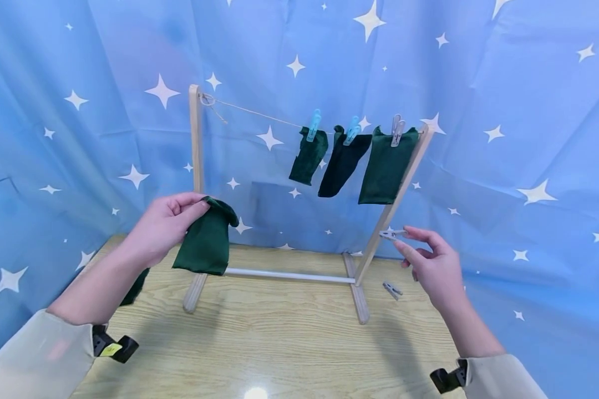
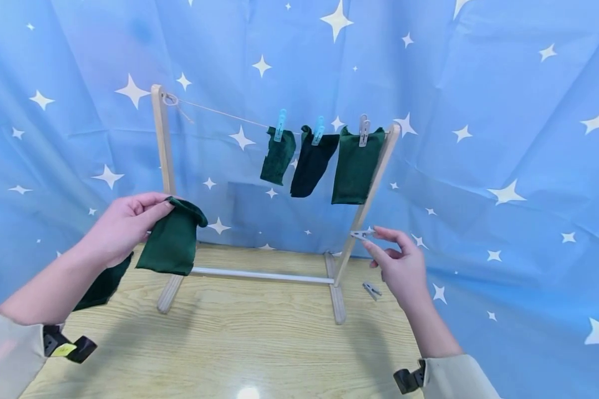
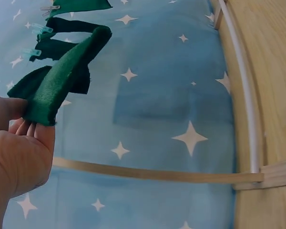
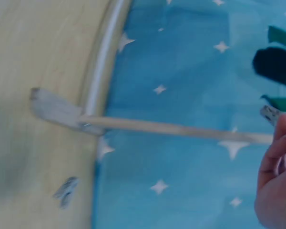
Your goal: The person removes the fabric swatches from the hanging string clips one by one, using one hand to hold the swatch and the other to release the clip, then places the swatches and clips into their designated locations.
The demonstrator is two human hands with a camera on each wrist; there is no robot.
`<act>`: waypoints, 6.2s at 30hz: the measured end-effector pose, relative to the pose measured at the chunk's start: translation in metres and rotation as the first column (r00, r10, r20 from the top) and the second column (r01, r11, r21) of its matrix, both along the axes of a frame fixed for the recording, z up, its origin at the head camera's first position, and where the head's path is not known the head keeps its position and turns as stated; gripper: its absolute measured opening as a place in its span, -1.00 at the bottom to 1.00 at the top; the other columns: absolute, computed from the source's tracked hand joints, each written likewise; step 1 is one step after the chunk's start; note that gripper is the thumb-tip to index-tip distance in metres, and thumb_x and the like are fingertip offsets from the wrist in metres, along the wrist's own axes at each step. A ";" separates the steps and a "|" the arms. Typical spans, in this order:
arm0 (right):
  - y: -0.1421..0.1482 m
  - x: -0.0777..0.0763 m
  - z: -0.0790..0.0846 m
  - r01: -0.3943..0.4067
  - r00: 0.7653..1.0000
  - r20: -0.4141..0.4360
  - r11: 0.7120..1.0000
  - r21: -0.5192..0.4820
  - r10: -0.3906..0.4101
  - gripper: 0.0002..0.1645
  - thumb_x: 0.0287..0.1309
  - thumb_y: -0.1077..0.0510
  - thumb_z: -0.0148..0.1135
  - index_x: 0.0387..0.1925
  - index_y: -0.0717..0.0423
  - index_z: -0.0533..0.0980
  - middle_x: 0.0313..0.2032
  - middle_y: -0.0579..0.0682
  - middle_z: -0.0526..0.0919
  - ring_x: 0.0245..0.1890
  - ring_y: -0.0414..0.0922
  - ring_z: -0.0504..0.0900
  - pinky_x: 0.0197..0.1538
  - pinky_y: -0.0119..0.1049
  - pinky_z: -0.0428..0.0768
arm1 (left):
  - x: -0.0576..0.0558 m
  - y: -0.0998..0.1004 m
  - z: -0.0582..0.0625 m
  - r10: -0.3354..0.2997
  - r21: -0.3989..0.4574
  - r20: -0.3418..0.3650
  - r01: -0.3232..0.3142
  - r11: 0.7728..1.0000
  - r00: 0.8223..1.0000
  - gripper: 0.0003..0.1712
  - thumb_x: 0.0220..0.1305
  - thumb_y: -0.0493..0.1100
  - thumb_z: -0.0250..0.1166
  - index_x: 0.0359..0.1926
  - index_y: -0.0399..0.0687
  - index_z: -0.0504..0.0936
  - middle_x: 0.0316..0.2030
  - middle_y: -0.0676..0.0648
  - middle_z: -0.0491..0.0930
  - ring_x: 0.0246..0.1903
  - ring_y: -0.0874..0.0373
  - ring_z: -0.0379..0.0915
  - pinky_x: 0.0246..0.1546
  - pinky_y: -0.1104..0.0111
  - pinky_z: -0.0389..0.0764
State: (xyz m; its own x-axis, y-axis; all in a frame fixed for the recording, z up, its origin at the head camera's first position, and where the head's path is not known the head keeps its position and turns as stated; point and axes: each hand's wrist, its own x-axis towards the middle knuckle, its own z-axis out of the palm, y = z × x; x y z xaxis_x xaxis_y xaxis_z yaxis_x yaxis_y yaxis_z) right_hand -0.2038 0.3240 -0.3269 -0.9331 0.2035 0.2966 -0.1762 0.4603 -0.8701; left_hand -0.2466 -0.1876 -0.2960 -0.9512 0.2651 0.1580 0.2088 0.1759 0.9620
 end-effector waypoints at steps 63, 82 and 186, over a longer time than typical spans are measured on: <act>0.118 -0.019 -0.178 0.402 0.842 0.373 0.914 0.048 -0.390 -0.29 0.50 0.05 0.35 0.48 0.37 0.42 -0.15 -0.11 0.70 -0.48 -0.31 0.71 -0.38 -0.36 0.73 | -0.055 -0.095 -0.171 0.226 -0.365 0.340 -0.093 0.926 0.913 -0.20 0.79 0.07 -0.03 0.66 -0.50 0.14 0.62 -0.58 0.13 -0.62 0.23 0.29 -0.51 0.35 0.46; 0.134 -0.027 -0.195 0.308 0.831 0.429 0.935 0.173 -0.353 -0.25 0.53 -0.04 0.29 0.46 0.42 0.41 -0.04 0.12 0.67 -0.43 -0.25 0.64 -0.38 -0.33 0.67 | -0.051 -0.104 -0.173 0.237 -0.642 0.004 -0.180 0.746 0.971 -0.38 0.60 -0.21 0.24 0.41 -0.67 0.39 0.20 -0.64 0.55 0.22 -0.53 0.52 0.15 -0.25 0.65; 0.125 -0.031 -0.183 0.177 0.769 0.501 0.886 0.428 -0.396 0.05 0.46 -0.53 0.14 0.64 0.07 0.34 0.50 0.49 0.39 0.44 0.53 0.39 0.24 0.34 0.51 | -0.035 -0.093 -0.168 -0.112 -0.763 0.105 0.152 0.628 0.988 0.05 0.28 -0.09 0.64 0.56 -0.54 0.32 0.07 -0.38 0.55 0.07 -0.27 0.57 0.05 -0.06 0.70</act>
State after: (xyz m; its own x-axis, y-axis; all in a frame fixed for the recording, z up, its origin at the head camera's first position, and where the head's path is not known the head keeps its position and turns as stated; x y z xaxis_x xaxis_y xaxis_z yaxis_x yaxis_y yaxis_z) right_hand -0.2343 0.4491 -0.5095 -0.8638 0.4787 -0.1573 0.4801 0.6871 -0.5453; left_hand -0.2811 -0.2808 -0.4638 -0.8965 0.3945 -0.2017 0.2517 0.8280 0.5010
